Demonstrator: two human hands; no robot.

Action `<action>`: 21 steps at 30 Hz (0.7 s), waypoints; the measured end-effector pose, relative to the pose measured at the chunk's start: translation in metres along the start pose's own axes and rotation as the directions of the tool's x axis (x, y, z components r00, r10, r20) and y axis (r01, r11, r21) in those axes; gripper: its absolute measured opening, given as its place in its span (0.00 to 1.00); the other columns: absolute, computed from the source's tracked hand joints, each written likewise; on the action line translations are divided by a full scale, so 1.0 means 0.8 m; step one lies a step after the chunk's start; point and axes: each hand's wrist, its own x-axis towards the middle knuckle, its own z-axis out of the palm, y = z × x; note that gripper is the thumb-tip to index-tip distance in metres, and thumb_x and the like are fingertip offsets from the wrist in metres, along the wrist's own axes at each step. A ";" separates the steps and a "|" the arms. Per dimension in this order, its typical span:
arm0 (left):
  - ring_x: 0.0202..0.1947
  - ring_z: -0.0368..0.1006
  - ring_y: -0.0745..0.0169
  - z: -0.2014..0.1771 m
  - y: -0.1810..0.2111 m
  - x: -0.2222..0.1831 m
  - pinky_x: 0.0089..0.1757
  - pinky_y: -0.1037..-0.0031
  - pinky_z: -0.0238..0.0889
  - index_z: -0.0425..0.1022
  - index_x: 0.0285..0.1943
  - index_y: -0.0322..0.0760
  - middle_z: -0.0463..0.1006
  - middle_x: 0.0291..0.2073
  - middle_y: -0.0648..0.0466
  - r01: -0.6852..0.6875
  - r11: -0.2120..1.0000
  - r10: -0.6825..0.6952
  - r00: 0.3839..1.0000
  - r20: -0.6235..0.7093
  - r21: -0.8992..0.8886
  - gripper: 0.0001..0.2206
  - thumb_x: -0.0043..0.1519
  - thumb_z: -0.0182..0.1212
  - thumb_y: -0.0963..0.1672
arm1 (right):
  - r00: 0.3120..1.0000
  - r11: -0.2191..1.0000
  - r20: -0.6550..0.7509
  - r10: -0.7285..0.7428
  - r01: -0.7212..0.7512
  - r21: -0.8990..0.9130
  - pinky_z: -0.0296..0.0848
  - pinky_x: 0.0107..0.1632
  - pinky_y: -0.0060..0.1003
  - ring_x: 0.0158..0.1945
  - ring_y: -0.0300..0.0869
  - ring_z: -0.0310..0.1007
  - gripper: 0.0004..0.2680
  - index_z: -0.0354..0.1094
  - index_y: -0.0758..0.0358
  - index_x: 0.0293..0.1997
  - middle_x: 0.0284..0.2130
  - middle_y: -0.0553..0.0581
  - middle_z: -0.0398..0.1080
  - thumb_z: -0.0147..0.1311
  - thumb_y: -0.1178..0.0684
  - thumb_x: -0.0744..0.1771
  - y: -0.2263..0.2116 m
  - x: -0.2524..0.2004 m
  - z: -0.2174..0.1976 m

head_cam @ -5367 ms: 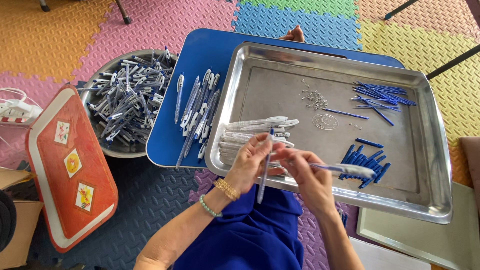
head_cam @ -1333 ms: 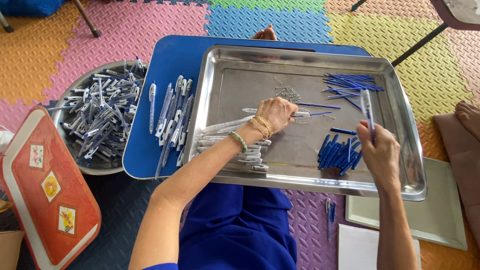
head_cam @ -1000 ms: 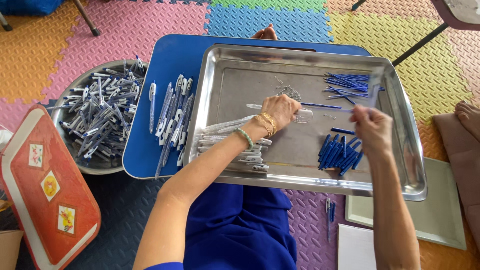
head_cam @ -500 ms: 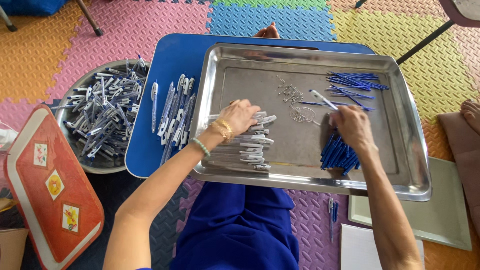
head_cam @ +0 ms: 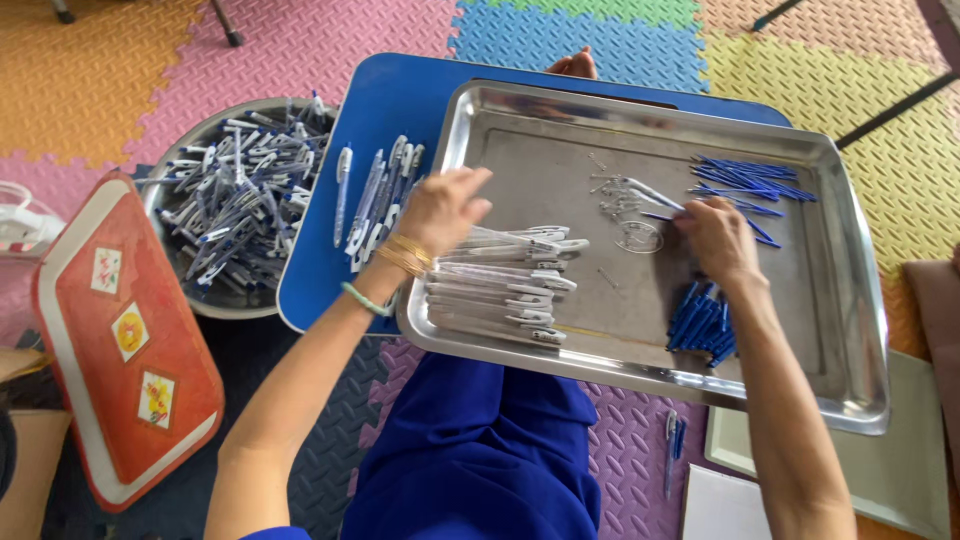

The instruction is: The person assembles ballpoint pens by picking up pen barrels from a tray and a bowl, inserting blue ink cartridges, and then snapping on the pen caps.

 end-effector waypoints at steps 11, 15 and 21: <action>0.55 0.78 0.33 -0.047 -0.186 -0.076 0.52 0.49 0.76 0.76 0.73 0.35 0.80 0.56 0.33 0.555 0.810 -0.549 0.831 -0.088 0.192 0.27 0.66 0.74 0.49 | 0.982 0.980 -0.069 0.177 -0.169 0.104 0.72 0.42 0.56 0.42 0.59 0.75 0.08 0.79 0.69 0.52 0.42 0.70 0.76 0.60 0.53 0.78 0.001 -0.046 -0.100; 0.53 0.84 0.45 -0.003 -0.271 -0.072 0.53 0.52 0.76 0.84 0.63 0.48 0.89 0.43 0.53 0.577 0.794 -0.571 0.816 -0.090 0.192 0.19 0.68 0.67 0.54 | 0.993 0.944 -0.008 0.120 -0.111 0.311 0.76 0.49 0.54 0.42 0.64 0.80 0.10 0.80 0.58 0.41 0.28 0.66 0.76 0.69 0.43 0.69 -0.165 -0.092 -0.148; 0.47 0.85 0.38 -0.027 -0.236 -0.058 0.48 0.50 0.80 0.89 0.54 0.43 0.90 0.42 0.48 0.640 0.728 -0.640 0.763 -0.091 0.244 0.14 0.62 0.69 0.48 | 0.953 0.858 0.295 -0.069 -0.094 0.505 0.80 0.47 0.46 0.41 0.49 0.83 0.13 0.83 0.48 0.45 0.33 0.53 0.84 0.74 0.41 0.61 -0.276 -0.119 -0.115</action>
